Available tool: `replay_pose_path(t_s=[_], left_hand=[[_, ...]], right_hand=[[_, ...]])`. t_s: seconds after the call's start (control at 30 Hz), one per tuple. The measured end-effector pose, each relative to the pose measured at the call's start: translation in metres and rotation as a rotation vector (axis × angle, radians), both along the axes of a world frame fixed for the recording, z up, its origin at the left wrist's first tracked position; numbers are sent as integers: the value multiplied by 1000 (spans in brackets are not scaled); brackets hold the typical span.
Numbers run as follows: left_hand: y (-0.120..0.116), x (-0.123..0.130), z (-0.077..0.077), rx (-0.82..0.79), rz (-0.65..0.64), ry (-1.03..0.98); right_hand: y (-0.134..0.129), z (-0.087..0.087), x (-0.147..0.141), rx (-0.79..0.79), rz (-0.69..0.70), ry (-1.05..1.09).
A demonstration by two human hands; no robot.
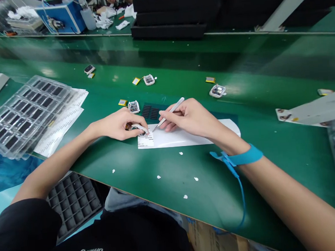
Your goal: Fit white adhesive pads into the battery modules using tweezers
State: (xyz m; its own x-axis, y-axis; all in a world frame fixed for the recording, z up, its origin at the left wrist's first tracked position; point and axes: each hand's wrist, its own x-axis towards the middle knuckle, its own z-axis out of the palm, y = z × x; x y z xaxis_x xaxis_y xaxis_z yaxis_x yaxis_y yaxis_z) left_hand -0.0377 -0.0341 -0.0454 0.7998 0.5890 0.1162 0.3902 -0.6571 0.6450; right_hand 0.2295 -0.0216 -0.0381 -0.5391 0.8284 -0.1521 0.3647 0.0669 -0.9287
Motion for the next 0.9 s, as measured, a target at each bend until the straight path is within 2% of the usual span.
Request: replay_pose_path(t_s=[0.4, 0.63, 0.83, 0.9], left_hand=[[-1, 1, 2, 5, -3, 21], [-1, 1, 2, 6, -12, 0], [-1, 2, 0, -1, 0, -32], [-2, 4, -2, -42, 62, -107]], right_hand=[[8, -13, 4, -144, -34, 48], [8, -15, 3, -174, -1, 58], [7, -6, 4, -83, -158, 203], [4, 0, 4, -13, -215, 240]])
